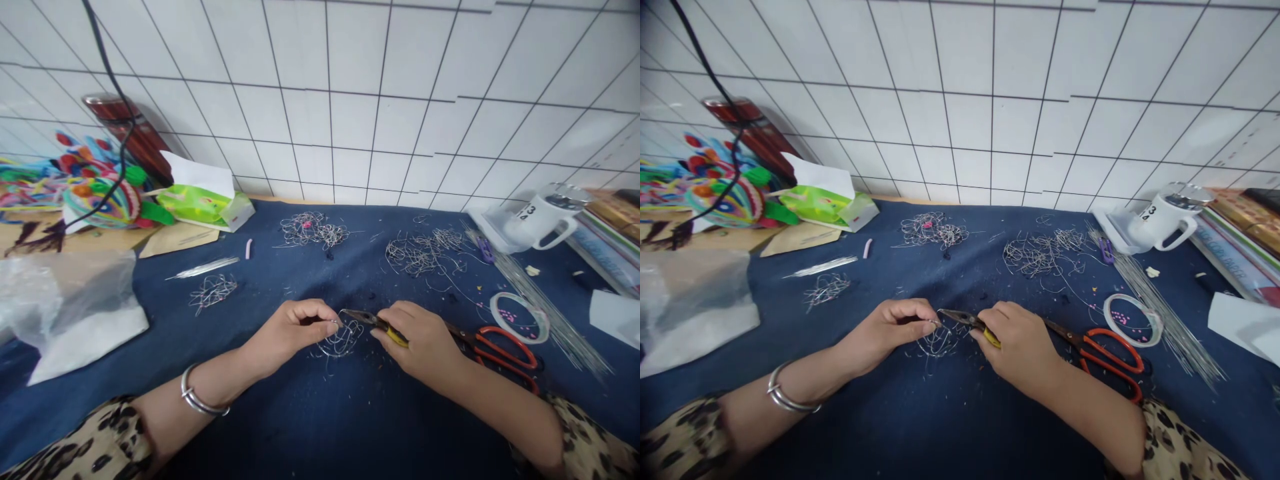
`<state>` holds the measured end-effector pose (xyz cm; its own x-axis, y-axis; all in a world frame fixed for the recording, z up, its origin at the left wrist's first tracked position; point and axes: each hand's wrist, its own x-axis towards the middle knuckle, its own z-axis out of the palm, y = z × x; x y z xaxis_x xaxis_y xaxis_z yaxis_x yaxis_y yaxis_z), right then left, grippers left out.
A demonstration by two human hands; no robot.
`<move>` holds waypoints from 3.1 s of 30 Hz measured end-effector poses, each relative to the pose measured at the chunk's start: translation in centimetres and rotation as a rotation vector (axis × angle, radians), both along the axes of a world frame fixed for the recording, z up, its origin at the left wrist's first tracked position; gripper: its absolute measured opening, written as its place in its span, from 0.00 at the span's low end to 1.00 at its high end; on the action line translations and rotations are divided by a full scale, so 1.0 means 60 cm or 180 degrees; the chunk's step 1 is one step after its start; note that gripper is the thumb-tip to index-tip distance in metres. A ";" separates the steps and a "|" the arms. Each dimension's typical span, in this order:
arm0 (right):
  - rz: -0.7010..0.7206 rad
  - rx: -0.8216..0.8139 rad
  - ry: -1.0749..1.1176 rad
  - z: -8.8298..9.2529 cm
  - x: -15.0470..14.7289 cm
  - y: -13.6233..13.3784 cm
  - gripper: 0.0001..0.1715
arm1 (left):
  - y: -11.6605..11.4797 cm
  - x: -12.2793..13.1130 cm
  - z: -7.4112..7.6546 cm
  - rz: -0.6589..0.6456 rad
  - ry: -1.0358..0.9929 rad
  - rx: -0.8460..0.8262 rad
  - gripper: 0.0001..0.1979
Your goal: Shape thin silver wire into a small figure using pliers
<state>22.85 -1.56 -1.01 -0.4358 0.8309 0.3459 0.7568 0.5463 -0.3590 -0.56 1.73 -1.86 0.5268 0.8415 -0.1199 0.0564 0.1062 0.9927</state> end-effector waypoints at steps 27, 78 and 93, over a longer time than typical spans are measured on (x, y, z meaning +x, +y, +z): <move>0.0254 0.0156 -0.0413 -0.002 0.002 0.007 0.09 | 0.003 0.000 0.002 -0.0080 0.0018 -0.0021 0.07; 0.0145 -0.0287 -0.0769 -0.005 -0.010 -0.007 0.10 | 0.000 0.001 0.011 -0.0228 0.0680 0.0653 0.06; -0.0179 -0.1472 -0.0132 0.009 -0.025 -0.022 0.11 | -0.008 0.004 0.014 0.0115 0.1158 0.2038 0.06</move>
